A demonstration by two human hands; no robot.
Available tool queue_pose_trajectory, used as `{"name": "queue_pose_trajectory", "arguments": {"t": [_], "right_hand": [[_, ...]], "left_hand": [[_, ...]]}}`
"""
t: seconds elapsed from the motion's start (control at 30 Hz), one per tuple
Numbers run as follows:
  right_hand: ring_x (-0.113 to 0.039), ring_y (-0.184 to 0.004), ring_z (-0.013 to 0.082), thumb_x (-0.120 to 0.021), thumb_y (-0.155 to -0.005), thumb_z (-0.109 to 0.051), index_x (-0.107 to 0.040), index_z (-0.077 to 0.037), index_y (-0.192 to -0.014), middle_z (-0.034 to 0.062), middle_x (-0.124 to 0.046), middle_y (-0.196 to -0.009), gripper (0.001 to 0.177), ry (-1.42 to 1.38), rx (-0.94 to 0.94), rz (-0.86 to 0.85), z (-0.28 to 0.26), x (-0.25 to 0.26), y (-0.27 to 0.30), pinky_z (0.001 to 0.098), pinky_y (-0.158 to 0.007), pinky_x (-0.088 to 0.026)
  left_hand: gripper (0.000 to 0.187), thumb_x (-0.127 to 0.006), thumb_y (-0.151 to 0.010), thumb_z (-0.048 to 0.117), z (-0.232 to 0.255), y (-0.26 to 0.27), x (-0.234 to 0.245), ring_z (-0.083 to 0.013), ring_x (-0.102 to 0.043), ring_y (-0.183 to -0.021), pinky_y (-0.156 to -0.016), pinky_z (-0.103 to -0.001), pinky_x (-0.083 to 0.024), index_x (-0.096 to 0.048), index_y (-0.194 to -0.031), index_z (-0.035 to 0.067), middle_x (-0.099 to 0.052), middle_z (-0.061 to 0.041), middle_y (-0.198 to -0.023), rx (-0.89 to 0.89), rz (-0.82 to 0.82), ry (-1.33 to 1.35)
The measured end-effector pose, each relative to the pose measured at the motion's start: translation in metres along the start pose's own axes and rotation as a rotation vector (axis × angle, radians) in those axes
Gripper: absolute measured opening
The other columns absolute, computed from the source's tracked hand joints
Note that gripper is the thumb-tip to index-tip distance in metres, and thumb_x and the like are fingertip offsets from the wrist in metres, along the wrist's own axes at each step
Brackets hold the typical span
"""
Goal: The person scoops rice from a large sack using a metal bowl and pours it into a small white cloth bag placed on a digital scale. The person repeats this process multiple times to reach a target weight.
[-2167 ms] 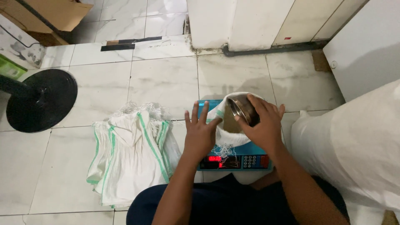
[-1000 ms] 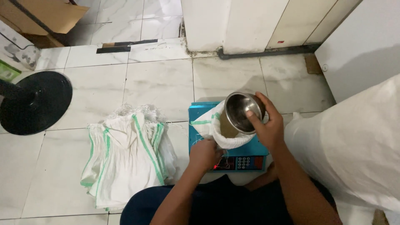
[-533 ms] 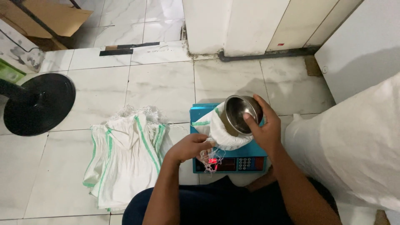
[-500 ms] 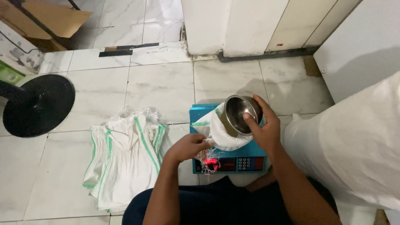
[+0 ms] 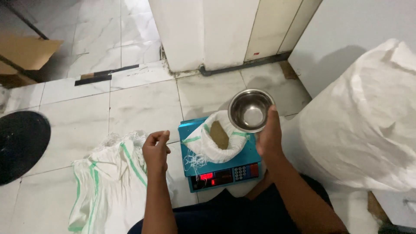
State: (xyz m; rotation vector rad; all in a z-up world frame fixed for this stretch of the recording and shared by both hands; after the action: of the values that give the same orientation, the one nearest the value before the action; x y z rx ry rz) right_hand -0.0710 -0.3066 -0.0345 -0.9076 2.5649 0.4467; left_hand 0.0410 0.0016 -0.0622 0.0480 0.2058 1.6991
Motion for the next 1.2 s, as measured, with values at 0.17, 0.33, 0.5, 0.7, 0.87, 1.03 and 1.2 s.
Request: {"name": "queue_pose_trajectory", "arguments": {"t": [0.17,0.33,0.5,0.7,0.87,1.03,1.2], "right_hand": [[-0.066,-0.117,0.0423,-0.050,-0.093,-0.070,-0.049,-0.010,-0.148,0.0176,-0.061,-0.142,0.081,-0.116,-0.276,-0.086,-0.110,-0.025,0.062,0.0670,-0.095,-0.056],[-0.069,-0.106,0.0434,-0.054,-0.089,-0.069,-0.063,-0.010,-0.136,0.0193,-0.070,-0.131,0.076,-0.164,-0.256,-0.315,-0.228,-0.030,0.124,0.0652,-0.091,-0.055],[-0.052,-0.125,0.0648,-0.082,-0.105,-0.024,-0.035,0.004,-0.161,0.0434,-0.041,-0.149,0.079,-0.349,-0.102,-0.846,-0.317,0.008,0.144,0.0601,-0.103,-0.056],[-0.057,-0.136,0.0292,-0.042,-0.111,-0.046,-0.047,-0.026,-0.146,-0.0026,-0.055,-0.150,0.041,0.568,0.137,0.027,-0.360,0.111,0.062,0.0701,-0.094,-0.051],[-0.046,-0.095,0.0273,-0.067,-0.093,-0.040,-0.051,-0.016,-0.156,0.0125,-0.058,-0.111,0.070,1.392,-0.189,0.097,-0.328,0.110,0.031,0.0467,-0.075,-0.040],[-0.069,-0.127,0.0334,-0.064,-0.088,-0.047,-0.061,-0.024,-0.147,0.0116,-0.071,-0.140,0.064,2.068,-0.042,-0.075,-0.279,0.176,-0.033,0.0421,-0.105,-0.054],[-0.068,-0.119,0.0304,-0.065,-0.088,-0.046,-0.062,-0.025,-0.142,0.0087,-0.071,-0.132,0.058,1.766,-0.086,-0.053,-0.253,0.165,-0.057,0.0413,-0.100,-0.054]], "left_hand": [[0.044,-0.076,-0.094,0.042,-0.048,-0.013,0.005,-0.0244,-0.070,-0.089,-0.078,-0.038,-0.055,-0.072,-0.124,0.010,-0.072,-0.012,-0.106,0.015,0.133,-0.326],[0.061,-0.068,-0.099,0.059,-0.065,-0.009,-0.005,-0.0325,-0.064,-0.120,-0.098,-0.047,-0.053,-0.067,-0.136,0.011,-0.069,-0.015,-0.125,0.172,0.033,-0.332],[0.057,-0.056,-0.101,0.050,-0.042,0.004,-0.009,-0.0285,-0.059,-0.125,-0.101,-0.041,-0.050,-0.064,-0.137,0.006,-0.064,-0.011,-0.134,0.509,-0.001,0.048],[0.066,-0.056,-0.098,0.052,-0.011,0.029,-0.006,-0.0316,-0.044,-0.147,-0.120,-0.051,-0.033,-0.055,-0.150,0.011,-0.051,-0.008,-0.158,0.592,-0.090,-0.089],[0.052,-0.060,-0.100,0.047,-0.049,0.028,-0.016,-0.0322,-0.064,-0.106,-0.085,-0.046,-0.053,-0.062,-0.134,0.007,-0.065,-0.015,-0.121,0.559,-0.111,-0.043],[0.054,-0.057,-0.100,0.051,-0.046,0.033,-0.016,-0.0321,-0.062,-0.117,-0.089,-0.047,-0.052,-0.064,-0.138,0.013,-0.065,-0.013,-0.132,0.521,-0.108,-0.172],[0.065,-0.060,-0.096,0.053,-0.048,0.027,-0.013,-0.0353,-0.064,-0.120,-0.095,-0.048,-0.054,-0.059,-0.143,0.008,-0.065,-0.017,-0.137,0.518,-0.123,-0.128]]}}
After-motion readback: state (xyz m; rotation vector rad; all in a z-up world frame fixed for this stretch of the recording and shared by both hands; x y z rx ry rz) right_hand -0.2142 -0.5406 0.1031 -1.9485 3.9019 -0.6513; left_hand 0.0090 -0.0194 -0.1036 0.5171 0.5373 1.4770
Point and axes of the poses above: each hand's wrist, its own y-axis away from the middle knuckle, its own x-axis out of the back of the hand, z = x × y, the point moved 1 cm from there along -y, towards the middle knuckle
